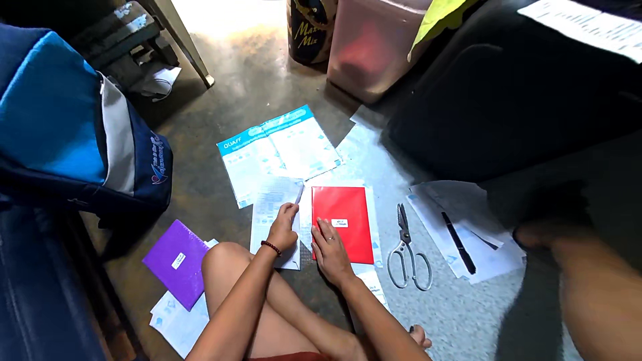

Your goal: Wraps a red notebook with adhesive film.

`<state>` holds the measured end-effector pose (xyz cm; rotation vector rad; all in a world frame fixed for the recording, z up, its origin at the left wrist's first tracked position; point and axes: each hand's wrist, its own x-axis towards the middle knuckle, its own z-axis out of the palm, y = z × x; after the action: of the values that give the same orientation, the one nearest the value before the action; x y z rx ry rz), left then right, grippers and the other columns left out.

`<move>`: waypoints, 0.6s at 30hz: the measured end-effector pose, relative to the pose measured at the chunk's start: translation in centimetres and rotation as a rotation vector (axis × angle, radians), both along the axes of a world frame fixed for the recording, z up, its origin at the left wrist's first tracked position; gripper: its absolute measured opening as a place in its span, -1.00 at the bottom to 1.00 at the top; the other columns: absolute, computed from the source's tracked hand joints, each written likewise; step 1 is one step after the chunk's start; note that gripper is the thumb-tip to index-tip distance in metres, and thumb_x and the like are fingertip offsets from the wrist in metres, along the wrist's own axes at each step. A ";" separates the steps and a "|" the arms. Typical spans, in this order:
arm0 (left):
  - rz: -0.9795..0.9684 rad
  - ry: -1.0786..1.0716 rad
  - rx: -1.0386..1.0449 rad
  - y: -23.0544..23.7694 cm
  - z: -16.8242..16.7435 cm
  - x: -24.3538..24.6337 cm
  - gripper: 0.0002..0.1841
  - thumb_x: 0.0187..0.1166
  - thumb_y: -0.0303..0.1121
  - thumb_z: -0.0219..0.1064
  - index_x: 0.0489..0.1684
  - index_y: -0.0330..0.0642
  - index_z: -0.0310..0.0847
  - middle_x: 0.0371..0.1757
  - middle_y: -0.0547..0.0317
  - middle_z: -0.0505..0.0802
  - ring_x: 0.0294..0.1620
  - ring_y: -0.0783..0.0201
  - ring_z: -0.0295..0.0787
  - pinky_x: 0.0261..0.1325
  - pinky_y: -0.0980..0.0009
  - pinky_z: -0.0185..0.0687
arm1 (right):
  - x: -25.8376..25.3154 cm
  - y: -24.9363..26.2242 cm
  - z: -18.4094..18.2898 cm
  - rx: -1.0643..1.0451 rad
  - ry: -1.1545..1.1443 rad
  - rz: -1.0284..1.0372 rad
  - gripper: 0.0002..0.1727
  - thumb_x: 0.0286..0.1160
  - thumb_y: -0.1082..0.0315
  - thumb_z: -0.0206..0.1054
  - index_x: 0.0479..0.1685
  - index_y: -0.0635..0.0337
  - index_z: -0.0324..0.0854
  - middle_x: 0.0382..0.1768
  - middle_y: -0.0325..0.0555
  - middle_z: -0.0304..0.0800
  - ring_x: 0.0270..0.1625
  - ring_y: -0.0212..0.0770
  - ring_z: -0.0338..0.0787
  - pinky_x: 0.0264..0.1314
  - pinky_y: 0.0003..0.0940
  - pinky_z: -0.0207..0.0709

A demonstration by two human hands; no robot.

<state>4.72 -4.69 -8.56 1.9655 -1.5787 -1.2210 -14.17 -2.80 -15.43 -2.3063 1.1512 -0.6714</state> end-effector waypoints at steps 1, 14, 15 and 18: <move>-0.011 0.005 0.003 -0.1 -0.1 -0.1 -0.08 0.15 -0.80 0.27 0.78 -0.25 0.23 0.82 -0.21 0.19 0.49 -0.09 0.56 0.36 0.08 0.64 | 0.0 0.0 0.1 0.002 0.003 0.000 -0.52 0.63 0.38 0.14 0.48 0.36 0.61 0.60 0.38 0.47 0.68 0.42 0.41 0.73 0.22 0.25; 0.078 -0.105 -0.174 -1.3 -0.2 -2.4 -0.44 0.56 -0.58 0.24 0.62 -0.43 0.42 0.58 -0.40 0.54 0.53 -0.22 0.55 0.61 0.08 0.42 | -0.3 0.0 0.5 0.005 0.069 0.037 -0.47 0.70 0.24 0.09 0.55 0.30 0.57 0.65 0.34 0.41 0.72 0.39 0.35 0.76 0.24 0.17; 0.100 -0.133 -0.175 -1.3 -0.1 -2.9 -0.47 0.57 -0.58 0.23 0.60 -0.44 0.46 0.54 -0.40 0.58 0.52 -0.21 0.57 0.61 0.09 0.42 | -0.3 0.0 0.5 0.002 0.071 0.038 -0.47 0.70 0.24 0.09 0.56 0.30 0.57 0.65 0.34 0.41 0.72 0.39 0.35 0.76 0.24 0.17; 0.157 -0.169 -0.148 -1.7 0.4 -3.9 -0.52 0.59 -0.61 0.18 0.53 -0.45 0.52 0.48 -0.38 0.65 0.52 -0.18 0.57 0.65 0.12 0.38 | -0.2 0.0 0.5 0.009 0.071 0.042 -0.47 0.69 0.26 0.09 0.56 0.30 0.57 0.66 0.33 0.41 0.72 0.39 0.35 0.77 0.23 0.17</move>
<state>0.79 -6.40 -8.15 2.0958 -1.5108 -0.8723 -14.40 -2.77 -14.96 -2.3573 1.1311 -0.5718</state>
